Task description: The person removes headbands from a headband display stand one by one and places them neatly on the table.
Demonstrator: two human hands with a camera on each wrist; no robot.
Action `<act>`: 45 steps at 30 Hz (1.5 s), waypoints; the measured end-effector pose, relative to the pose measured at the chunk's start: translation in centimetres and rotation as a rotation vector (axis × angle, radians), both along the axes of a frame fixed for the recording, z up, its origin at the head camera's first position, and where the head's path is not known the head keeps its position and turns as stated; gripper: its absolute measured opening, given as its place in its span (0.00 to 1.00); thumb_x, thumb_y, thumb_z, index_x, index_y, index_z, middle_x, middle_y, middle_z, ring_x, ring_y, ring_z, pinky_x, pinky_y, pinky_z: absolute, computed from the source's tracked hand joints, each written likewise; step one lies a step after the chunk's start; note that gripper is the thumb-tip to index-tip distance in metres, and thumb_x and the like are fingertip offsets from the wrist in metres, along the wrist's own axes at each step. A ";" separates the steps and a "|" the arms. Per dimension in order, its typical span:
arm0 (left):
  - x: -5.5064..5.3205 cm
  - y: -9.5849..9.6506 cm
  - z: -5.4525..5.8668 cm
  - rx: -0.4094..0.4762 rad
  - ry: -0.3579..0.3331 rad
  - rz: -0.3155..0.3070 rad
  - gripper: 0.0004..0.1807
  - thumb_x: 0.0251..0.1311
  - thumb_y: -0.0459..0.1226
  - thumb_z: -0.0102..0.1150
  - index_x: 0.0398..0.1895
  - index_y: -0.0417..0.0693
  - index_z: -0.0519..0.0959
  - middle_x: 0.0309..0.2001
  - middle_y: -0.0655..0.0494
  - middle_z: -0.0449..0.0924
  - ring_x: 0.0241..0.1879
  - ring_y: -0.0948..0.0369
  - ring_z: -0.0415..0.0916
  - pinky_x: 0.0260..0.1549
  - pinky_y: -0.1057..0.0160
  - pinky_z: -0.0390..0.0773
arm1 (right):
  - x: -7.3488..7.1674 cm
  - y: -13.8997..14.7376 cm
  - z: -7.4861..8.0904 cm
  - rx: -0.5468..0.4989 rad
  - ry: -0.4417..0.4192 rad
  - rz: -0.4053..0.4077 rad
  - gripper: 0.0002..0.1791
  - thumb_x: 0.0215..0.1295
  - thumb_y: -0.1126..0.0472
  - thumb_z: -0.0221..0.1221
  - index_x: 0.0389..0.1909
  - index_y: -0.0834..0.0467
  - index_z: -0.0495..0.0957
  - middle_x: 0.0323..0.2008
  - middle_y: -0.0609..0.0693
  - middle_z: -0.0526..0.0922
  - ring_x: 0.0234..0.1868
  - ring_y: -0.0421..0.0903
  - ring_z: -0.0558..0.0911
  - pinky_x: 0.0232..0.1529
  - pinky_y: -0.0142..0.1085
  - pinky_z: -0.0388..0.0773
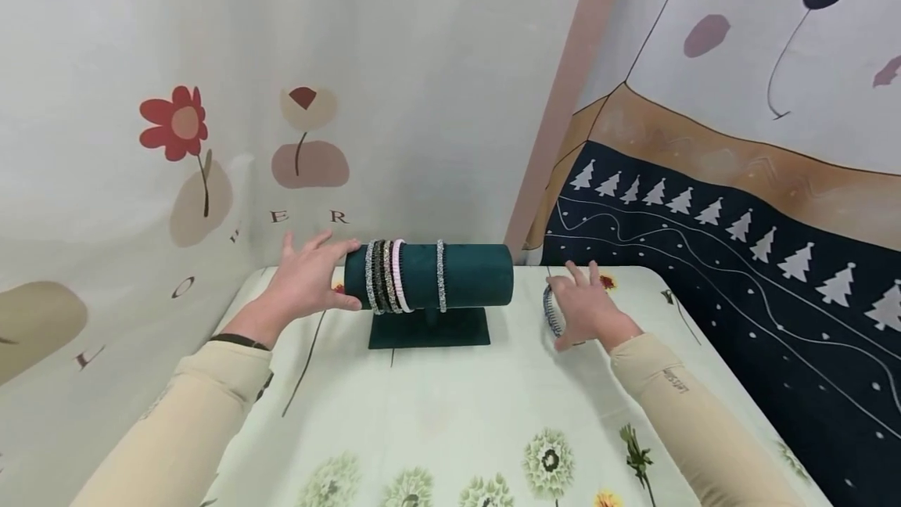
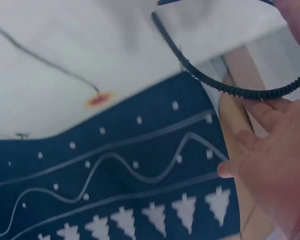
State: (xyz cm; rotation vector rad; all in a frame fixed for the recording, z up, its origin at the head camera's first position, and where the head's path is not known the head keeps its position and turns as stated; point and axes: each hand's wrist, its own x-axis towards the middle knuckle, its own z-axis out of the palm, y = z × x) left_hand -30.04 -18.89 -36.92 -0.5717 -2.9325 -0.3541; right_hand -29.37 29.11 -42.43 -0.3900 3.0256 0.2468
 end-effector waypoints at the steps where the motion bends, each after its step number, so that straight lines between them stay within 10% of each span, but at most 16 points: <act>1: 0.0 -0.1 0.0 0.002 0.001 0.002 0.60 0.45 0.53 0.88 0.82 0.50 0.67 0.77 0.42 0.72 0.85 0.37 0.49 0.76 0.18 0.30 | -0.2 -0.3 -0.6 0.011 -0.022 0.004 0.72 0.36 0.34 0.86 0.81 0.61 0.63 0.79 0.62 0.68 0.86 0.70 0.48 0.81 0.76 0.34; 9: 0.3 0.0 0.2 0.010 0.005 0.001 0.59 0.44 0.53 0.88 0.81 0.50 0.68 0.77 0.42 0.73 0.84 0.37 0.49 0.75 0.18 0.30 | -1.6 -1.9 -3.5 -0.121 -0.159 -0.016 0.76 0.34 0.37 0.88 0.84 0.55 0.57 0.80 0.59 0.69 0.87 0.70 0.45 0.80 0.77 0.32; 22: 0.3 -0.1 -0.2 0.033 0.023 -0.010 0.59 0.42 0.52 0.89 0.80 0.49 0.69 0.76 0.42 0.74 0.84 0.36 0.51 0.76 0.18 0.31 | -1.8 -1.5 -3.2 -0.247 -0.198 -0.039 0.81 0.35 0.43 0.89 0.88 0.51 0.47 0.83 0.60 0.63 0.87 0.71 0.41 0.79 0.78 0.30; 29: 0.1 -0.2 -0.2 0.025 0.017 -0.011 0.60 0.42 0.52 0.89 0.80 0.49 0.68 0.77 0.42 0.73 0.84 0.36 0.50 0.76 0.18 0.30 | -2.3 0.5 -0.8 -0.385 -0.135 -0.195 0.48 0.69 0.47 0.71 0.82 0.60 0.61 0.76 0.66 0.72 0.77 0.67 0.71 0.76 0.68 0.67; 34: 0.1 -0.3 0.0 0.019 0.021 -0.010 0.60 0.42 0.53 0.89 0.80 0.49 0.68 0.77 0.41 0.72 0.84 0.36 0.51 0.75 0.17 0.30 | -3.5 -0.2 2.1 -0.706 -0.047 -0.269 0.35 0.85 0.46 0.51 0.81 0.64 0.62 0.75 0.67 0.73 0.74 0.66 0.75 0.73 0.62 0.74; 39: 0.3 -0.3 0.0 0.007 0.021 0.003 0.60 0.43 0.53 0.89 0.80 0.50 0.68 0.77 0.42 0.72 0.84 0.36 0.51 0.75 0.18 0.31 | -4.0 -4.5 4.6 -0.879 0.023 -0.154 0.37 0.85 0.39 0.48 0.82 0.58 0.63 0.77 0.62 0.72 0.77 0.63 0.72 0.76 0.61 0.72; 45: 0.4 0.0 0.1 0.002 0.015 0.009 0.60 0.43 0.53 0.89 0.81 0.50 0.68 0.77 0.42 0.72 0.84 0.37 0.50 0.76 0.18 0.31 | -3.1 -10.6 6.7 -0.659 0.122 0.136 0.45 0.72 0.31 0.62 0.82 0.49 0.65 0.80 0.55 0.70 0.85 0.63 0.59 0.82 0.67 0.57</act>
